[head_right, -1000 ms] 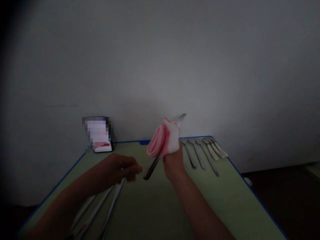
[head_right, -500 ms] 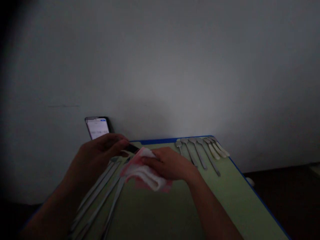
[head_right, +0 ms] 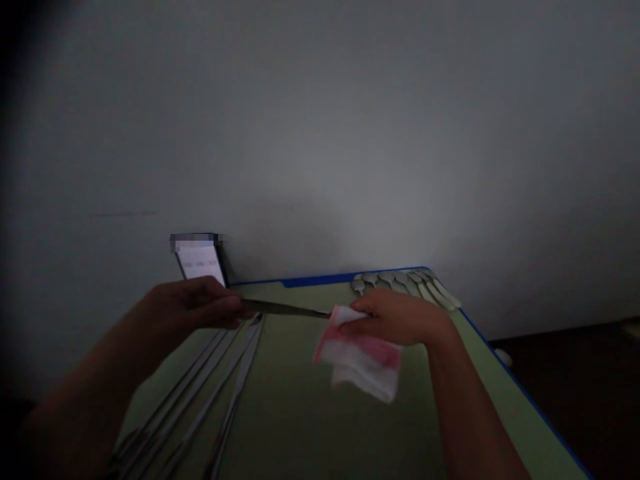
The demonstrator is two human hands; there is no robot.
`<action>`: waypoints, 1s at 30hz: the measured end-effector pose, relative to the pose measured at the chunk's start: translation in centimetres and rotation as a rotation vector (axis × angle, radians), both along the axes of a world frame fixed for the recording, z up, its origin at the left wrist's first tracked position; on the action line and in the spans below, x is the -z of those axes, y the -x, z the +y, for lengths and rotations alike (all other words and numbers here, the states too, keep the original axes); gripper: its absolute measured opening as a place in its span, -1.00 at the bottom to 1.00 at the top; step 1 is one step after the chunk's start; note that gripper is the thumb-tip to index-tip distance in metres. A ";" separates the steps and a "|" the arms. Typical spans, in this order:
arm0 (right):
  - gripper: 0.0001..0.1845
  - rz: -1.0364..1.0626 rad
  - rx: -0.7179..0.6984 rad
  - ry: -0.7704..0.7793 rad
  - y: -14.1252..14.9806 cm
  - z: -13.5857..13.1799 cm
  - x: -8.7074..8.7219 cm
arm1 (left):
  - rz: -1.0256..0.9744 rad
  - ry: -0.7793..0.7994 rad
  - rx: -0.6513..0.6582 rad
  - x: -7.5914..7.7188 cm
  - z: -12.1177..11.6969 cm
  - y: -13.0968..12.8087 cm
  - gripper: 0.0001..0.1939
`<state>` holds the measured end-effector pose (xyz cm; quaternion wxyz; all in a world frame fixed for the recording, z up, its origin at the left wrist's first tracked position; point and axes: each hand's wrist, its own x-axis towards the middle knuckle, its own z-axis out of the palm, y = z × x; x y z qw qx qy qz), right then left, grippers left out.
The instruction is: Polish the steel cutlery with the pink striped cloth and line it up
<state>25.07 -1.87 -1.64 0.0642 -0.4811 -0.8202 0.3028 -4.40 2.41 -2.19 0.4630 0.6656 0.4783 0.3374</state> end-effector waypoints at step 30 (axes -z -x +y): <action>-0.55 -0.013 -0.061 -0.105 3.1 0.4 0.5 | 0.318 -0.172 0.250 -0.5 -1.5 -2.8 -0.73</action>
